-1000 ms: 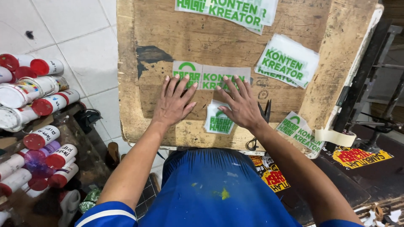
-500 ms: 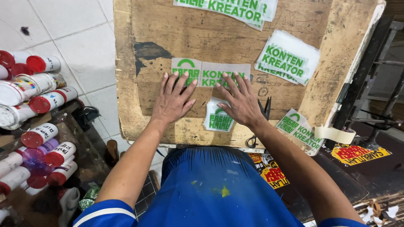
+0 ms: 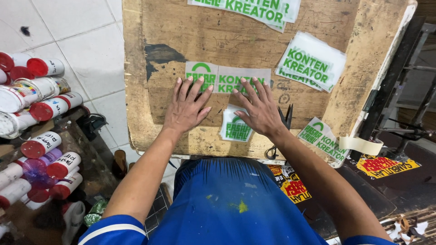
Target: The person is preparing labels by cutting strips of masking tape and applying them to the labels on a wooden work surface.
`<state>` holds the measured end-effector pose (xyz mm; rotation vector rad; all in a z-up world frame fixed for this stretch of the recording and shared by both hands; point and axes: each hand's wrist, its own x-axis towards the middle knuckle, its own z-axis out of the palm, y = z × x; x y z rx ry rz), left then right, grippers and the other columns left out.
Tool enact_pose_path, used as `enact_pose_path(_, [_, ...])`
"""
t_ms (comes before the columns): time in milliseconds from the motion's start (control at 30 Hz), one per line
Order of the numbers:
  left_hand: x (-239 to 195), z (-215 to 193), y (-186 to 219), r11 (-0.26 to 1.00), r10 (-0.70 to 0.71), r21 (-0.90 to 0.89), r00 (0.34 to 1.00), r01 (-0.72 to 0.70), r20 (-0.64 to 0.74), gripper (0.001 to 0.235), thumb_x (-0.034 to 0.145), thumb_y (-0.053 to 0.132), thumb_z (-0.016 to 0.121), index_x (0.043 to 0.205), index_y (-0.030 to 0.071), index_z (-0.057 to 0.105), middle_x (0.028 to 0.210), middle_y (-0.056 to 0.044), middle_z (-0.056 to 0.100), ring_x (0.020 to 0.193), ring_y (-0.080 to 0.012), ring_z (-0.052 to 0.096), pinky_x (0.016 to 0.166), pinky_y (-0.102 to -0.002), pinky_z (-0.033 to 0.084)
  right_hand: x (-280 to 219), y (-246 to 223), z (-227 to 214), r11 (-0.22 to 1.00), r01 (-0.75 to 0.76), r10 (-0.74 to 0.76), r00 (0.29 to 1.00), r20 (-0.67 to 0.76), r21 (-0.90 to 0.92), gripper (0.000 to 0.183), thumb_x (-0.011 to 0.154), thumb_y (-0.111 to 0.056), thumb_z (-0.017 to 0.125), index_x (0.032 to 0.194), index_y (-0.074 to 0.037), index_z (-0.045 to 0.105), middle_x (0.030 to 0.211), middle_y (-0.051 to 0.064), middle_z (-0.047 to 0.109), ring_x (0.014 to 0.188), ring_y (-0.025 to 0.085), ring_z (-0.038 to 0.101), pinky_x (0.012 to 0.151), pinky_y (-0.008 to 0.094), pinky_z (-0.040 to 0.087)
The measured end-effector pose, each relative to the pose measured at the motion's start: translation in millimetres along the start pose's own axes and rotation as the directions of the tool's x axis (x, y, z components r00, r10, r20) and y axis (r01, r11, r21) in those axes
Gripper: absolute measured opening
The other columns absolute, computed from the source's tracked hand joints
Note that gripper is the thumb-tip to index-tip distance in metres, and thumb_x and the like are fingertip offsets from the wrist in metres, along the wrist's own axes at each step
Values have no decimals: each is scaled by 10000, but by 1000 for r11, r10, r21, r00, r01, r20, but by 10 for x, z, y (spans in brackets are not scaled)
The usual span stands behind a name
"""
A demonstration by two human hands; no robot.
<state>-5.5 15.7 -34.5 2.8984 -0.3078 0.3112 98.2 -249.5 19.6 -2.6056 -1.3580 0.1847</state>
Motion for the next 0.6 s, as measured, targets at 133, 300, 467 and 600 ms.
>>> enact_pose_path(133, [-1, 10, -4, 1000, 1, -7, 1000, -1, -3, 594, 999, 543, 532, 1523, 266, 516, 1562, -138, 432, 1434, -385, 373, 1215, -590, 242, 3, -6, -4, 1000, -3, 3, 1000, 5, 0, 608, 1023, -547, 499, 1540, -230, 462, 1601, 151, 387, 1453, 462, 351, 1167, 614, 280])
enact_pose_path(300, [4, 4, -5, 1000, 4, 9, 1000, -4, 4, 607, 1004, 547, 515, 1541, 266, 492, 1566, -139, 428, 1438, -386, 367, 1219, -593, 233, -7, -7, 20, 1000, -13, 13, 1000, 22, -1, 611, 1020, -546, 506, 1542, -235, 450, 1608, 150, 376, 1460, 461, 341, 1173, 617, 269])
enact_pose_path(467, [5, 4, -1, 1000, 4, 7, 1000, -4, 1, 608, 995, 534, 532, 1537, 260, 497, 1560, -143, 434, 1431, -393, 375, 1213, -598, 245, -4, -12, 11, 1000, -16, 16, 999, 29, 0, 608, 1023, -541, 504, 1546, -238, 442, 1612, 147, 365, 1460, 461, 339, 1173, 619, 269])
enact_pose_path(600, [1, 19, -3, 1000, 6, 4, 1000, -6, 9, 614, 992, 535, 536, 1540, 262, 491, 1570, -143, 423, 1431, -397, 370, 1209, -606, 247, -3, -13, -1, 1000, -19, 19, 999, 33, 7, 601, 1032, -547, 483, 1545, -235, 441, 1612, 147, 365, 1462, 461, 336, 1175, 620, 269])
